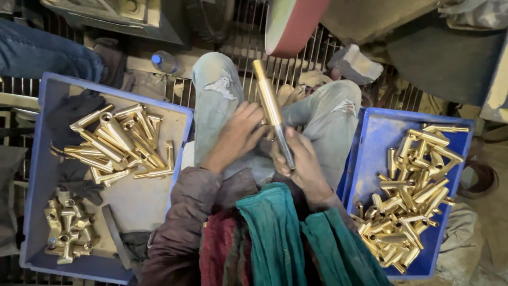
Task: The person sits on the floor and repeatedly picks up brass-colored metal parts from a blue bin. They press the parts against a rotating grinding wheel to polish the surfaces, then place the finished parts into a second bin. The process is repeated continuously for multiple items.
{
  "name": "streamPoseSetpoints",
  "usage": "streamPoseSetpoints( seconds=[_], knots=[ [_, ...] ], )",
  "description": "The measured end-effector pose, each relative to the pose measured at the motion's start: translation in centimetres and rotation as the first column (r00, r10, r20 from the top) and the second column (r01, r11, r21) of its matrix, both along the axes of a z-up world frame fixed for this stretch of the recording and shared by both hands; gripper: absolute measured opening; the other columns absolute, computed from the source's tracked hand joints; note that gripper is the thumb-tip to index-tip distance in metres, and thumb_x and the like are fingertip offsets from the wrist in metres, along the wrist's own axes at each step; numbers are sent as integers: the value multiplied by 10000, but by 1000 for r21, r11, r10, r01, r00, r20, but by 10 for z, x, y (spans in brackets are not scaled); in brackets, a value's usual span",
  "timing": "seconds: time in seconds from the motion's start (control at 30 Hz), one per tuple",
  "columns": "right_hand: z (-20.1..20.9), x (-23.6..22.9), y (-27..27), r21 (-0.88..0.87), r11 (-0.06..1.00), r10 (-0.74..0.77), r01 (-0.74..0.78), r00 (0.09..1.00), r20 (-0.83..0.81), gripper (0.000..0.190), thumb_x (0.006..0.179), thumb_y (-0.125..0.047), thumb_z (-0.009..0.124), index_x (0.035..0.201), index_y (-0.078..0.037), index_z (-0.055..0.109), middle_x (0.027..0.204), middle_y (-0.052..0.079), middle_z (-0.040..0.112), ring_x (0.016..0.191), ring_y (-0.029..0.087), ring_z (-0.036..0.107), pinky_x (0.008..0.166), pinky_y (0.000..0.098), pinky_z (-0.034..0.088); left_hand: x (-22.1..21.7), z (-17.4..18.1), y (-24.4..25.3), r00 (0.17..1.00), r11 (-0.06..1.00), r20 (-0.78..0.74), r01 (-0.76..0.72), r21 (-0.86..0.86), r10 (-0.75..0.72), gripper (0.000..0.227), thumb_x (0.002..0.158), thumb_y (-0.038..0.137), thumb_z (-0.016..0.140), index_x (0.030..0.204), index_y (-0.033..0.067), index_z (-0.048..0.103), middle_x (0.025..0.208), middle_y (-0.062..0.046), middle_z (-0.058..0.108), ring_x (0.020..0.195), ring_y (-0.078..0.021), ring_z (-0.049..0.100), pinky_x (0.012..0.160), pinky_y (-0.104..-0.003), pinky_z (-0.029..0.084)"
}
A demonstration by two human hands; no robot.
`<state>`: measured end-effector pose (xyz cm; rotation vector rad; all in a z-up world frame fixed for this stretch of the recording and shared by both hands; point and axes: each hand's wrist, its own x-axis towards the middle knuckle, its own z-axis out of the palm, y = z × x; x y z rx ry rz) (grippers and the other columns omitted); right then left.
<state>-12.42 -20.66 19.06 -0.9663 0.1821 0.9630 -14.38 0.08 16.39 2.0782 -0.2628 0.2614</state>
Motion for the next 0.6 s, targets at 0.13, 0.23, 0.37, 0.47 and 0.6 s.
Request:
streamPoseSetpoints(
  seconds=[0.13,0.23,0.37,0.47,0.6],
  knots=[
    [-13,0,-13,-420,883,61,210,836,545,370,1106,-326,527,1139,10,678,829,72,623,650,135,590,566,257,468,1,-12,-6,991,981,-103,61,-184,-81,281,914,133,698,1162,22,627,1056,-175,592,1035,-389,564,929,-460,474],
    [-31,15,-22,-470,811,289,348,460,840,240,1092,-178,609,1221,23,633,1094,127,660,953,209,650,827,309,525,3,-13,-8,972,967,-193,88,-241,-136,301,918,159,699,1195,46,664,1032,-172,613,995,-369,595,876,-440,485],
    [-63,27,-31,-616,763,378,195,639,670,275,1069,-87,578,1321,12,620,1129,151,698,1028,231,658,886,326,525,17,-22,-18,946,924,-235,130,-360,-224,258,954,202,718,1161,53,682,1017,-173,686,927,-341,664,809,-414,521],
    [-80,38,-38,-524,832,340,180,582,739,406,980,-60,584,1377,20,555,1116,132,698,991,205,679,867,297,540,36,-31,-18,905,920,-349,102,-379,-244,299,939,225,730,1180,52,688,949,-186,702,837,-283,697,737,-409,529],
    [-103,50,-33,-537,752,397,382,387,832,361,1016,-34,594,1369,33,631,1198,149,700,1120,224,655,975,351,500,68,-57,-13,824,889,-458,112,-445,-333,321,923,242,736,1210,98,714,825,-141,703,742,-183,630,698,-365,525]
  ],
)
